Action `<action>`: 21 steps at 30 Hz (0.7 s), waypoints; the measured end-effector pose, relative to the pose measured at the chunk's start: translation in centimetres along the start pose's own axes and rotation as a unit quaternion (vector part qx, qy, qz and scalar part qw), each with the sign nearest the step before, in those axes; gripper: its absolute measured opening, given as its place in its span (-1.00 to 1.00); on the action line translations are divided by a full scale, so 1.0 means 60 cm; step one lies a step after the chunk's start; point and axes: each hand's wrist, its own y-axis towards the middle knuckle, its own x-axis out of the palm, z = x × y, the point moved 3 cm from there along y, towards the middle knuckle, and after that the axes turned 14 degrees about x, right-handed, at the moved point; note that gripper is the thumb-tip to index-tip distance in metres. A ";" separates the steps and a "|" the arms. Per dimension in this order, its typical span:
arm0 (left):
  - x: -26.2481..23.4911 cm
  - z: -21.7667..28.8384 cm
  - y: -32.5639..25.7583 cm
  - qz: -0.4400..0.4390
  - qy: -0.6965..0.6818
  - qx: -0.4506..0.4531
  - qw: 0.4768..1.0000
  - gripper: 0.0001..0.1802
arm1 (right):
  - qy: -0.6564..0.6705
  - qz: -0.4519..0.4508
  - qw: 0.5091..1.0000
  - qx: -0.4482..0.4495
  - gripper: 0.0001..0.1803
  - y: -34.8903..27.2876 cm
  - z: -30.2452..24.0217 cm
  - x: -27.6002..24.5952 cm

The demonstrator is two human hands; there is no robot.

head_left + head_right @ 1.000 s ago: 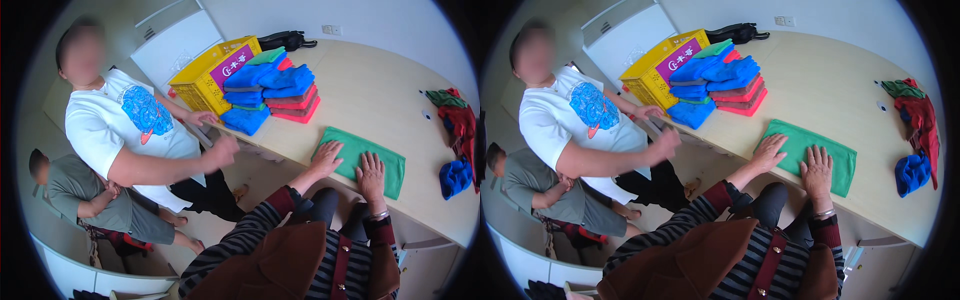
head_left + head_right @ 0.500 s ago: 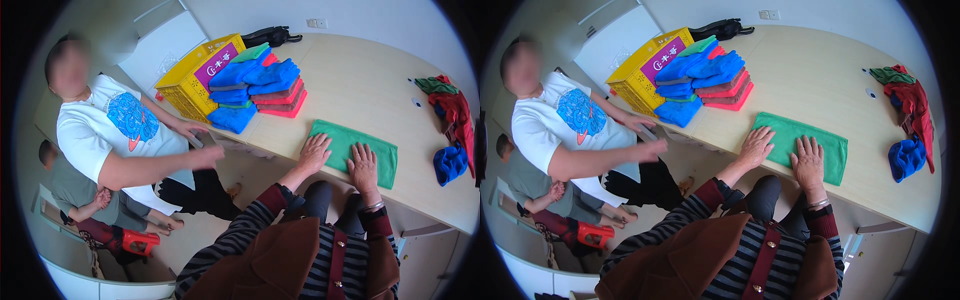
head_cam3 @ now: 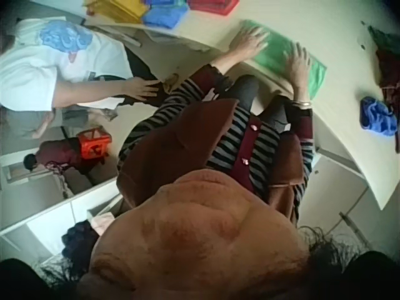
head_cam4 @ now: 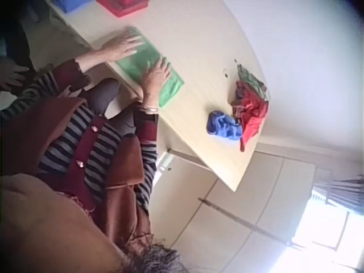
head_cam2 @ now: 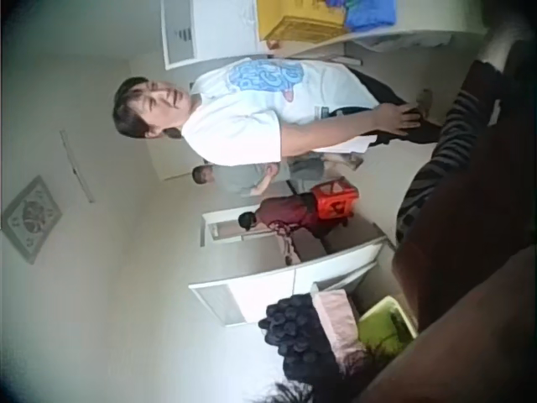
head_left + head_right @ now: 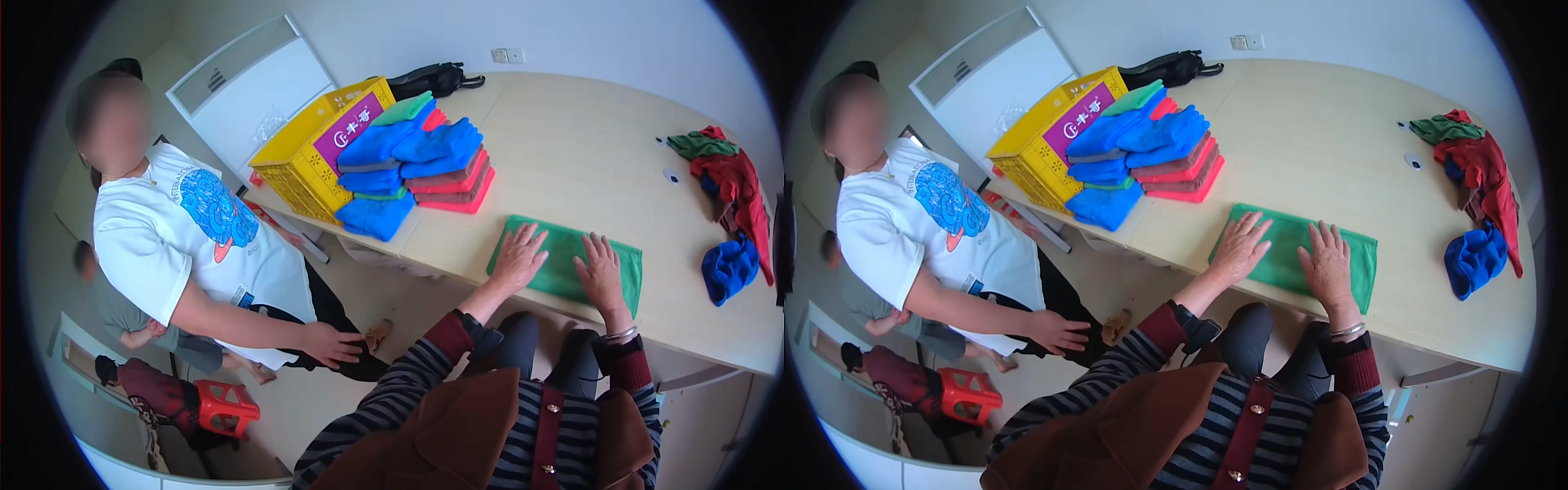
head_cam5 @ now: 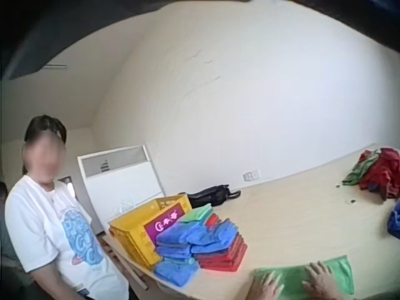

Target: The recorder folds several colorful microfiber cloths on a desk in a workshop setting.

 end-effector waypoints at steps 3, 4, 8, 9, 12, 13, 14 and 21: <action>0.010 0.000 0.005 -0.006 0.015 0.012 1.000 -0.45 | -0.068 0.034 0.997 0.001 -0.45 -0.006 0.000 0.017; 0.010 -0.005 -0.004 -0.023 0.031 0.009 0.999 -0.44 | -0.067 0.027 0.997 -0.004 -0.45 -0.005 -0.004 0.021; 0.015 -0.010 0.001 -0.044 0.001 0.005 0.999 -0.40 | -0.099 0.024 0.994 -0.023 -0.46 -0.012 0.000 0.021; 0.005 -0.017 0.002 -0.044 -0.015 0.001 0.999 -0.39 | -0.103 0.027 0.994 -0.017 -0.46 -0.009 0.006 0.021; -0.044 -0.031 0.014 0.037 -0.026 -0.038 0.998 -0.33 | -0.099 0.025 0.995 -0.019 -0.47 -0.009 0.005 0.023; -0.050 -0.033 0.017 0.038 -0.018 -0.044 0.998 -0.33 | -0.099 0.036 0.994 -0.016 -0.47 -0.007 0.003 0.021; -0.056 -0.032 0.020 0.053 -0.001 -0.052 0.997 -0.31 | -0.091 0.036 0.995 -0.023 -0.47 -0.010 0.007 0.019; -0.034 -0.039 0.018 0.041 0.013 -0.058 0.997 -0.23 | -0.095 0.026 0.995 -0.015 -0.48 -0.018 -0.001 0.016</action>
